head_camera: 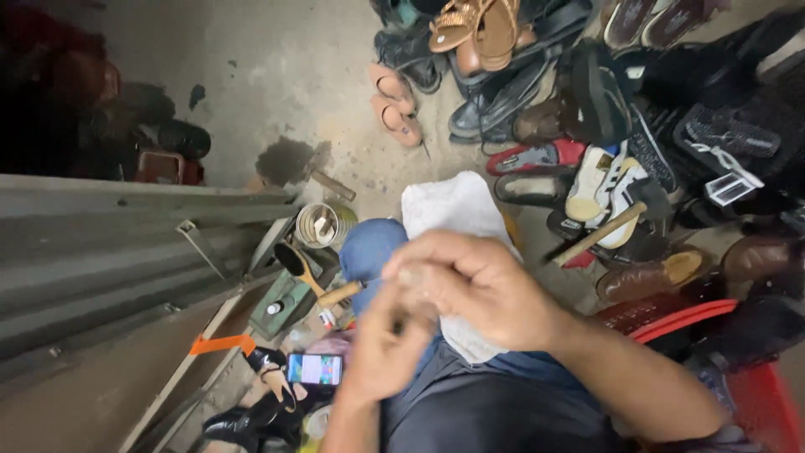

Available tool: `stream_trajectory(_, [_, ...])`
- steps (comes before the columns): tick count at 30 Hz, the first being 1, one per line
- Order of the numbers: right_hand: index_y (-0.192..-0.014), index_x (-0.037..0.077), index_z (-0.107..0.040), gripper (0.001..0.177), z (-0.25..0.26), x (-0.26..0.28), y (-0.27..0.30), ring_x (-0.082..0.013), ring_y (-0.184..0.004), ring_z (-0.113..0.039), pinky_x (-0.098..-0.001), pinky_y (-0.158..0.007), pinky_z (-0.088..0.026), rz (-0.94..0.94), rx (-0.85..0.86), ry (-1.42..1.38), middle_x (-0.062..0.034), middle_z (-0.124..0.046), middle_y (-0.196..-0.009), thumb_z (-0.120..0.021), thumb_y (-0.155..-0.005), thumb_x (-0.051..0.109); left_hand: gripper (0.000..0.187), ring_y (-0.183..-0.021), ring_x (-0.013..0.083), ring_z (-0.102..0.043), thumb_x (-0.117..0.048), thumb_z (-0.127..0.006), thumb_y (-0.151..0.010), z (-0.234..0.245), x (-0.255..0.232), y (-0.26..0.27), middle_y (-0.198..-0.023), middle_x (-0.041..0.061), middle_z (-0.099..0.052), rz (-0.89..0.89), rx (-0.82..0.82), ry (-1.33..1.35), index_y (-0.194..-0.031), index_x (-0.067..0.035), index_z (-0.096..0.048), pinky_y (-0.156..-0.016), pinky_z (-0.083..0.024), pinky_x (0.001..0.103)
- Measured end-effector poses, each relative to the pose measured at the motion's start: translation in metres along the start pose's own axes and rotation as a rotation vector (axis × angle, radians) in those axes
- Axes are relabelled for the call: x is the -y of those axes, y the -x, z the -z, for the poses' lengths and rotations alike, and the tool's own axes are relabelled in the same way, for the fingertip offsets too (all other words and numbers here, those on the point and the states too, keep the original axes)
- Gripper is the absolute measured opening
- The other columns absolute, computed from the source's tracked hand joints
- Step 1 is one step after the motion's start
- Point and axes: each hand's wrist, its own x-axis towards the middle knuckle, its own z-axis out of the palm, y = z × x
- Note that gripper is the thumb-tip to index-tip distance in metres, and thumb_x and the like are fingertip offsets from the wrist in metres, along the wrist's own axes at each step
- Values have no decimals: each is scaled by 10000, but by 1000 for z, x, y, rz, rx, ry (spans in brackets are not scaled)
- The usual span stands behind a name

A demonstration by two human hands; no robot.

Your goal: Hand-sewing a shoe sole to the upper part of a shoe using a needle and thread in a repair shop.

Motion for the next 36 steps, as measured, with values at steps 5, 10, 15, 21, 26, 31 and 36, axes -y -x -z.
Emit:
stream_trajectory(5, [-1143, 41, -633, 161, 46, 35, 2, -46, -495, -395, -197, -428, -343, 122, -363, -295, 44, -446, -634, -504, -1085, 119, 280, -846, 128, -723, -245, -627, -997, 13, 3, 10, -1081, 61, -757, 89, 185, 63, -1181, -59, -727, -763, -582, 262])
stream_trajectory(10, [-1186, 142, -649, 148, 100, 14, 30, -22, -520, -291, -159, -448, -342, 235, -557, -185, 59, -362, -631, -578, -1117, 251, 211, -634, 84, -628, -219, -655, -975, 77, 0, 16, -773, 23, -725, 28, -55, -32, -1023, -65, -791, -574, -536, 212])
stream_trajectory(15, [-1107, 100, -669, 120, 112, -21, 60, -16, -479, -370, -154, -442, -345, 96, -691, -128, 49, -403, -570, -624, -1050, 195, 124, -777, 162, -646, -77, -633, -983, 98, -69, -15, -836, 47, -702, -177, -199, -521, -897, -45, -717, -766, -510, 299])
stream_trajectory(21, [-1417, -12, -603, 471, 143, -47, 84, -344, -1126, -658, -596, -875, -551, -259, -570, 1430, -183, -698, -1226, -591, -1096, 332, 86, -895, 222, -684, -1, -624, -1013, 82, -70, -22, -957, 140, -715, -249, -462, -467, -954, 3, -687, -853, -547, 321])
stream_trajectory(26, [-1311, 46, -620, 371, 82, -27, 60, -297, -1260, -574, -432, -1045, -489, -103, -360, 871, -167, -601, -1373, -575, -992, 230, 113, -714, 191, -633, -73, -633, -989, 40, -63, -44, -889, 119, -725, -502, 96, -399, -964, 15, -698, -650, -542, 308])
stream_trajectory(31, [-1020, 58, -656, 142, 36, -21, 48, -305, -1429, -536, -424, -1206, -401, 113, -26, 345, -175, -624, -1431, -700, -885, 57, 162, -693, 235, -564, -112, -594, -1028, 29, -67, -52, -845, 103, -631, -530, 254, -368, -1002, 35, -656, -655, -484, 365])
stream_trajectory(36, [-1039, 67, -829, 196, 36, -32, 46, -65, -728, -656, -266, -646, -607, -96, -276, 247, -88, -837, -748, -720, -877, 62, 43, -505, 252, -564, -86, -724, -937, 46, -44, -52, -623, 84, -631, -384, -174, -426, -926, -73, -763, -509, -491, 369])
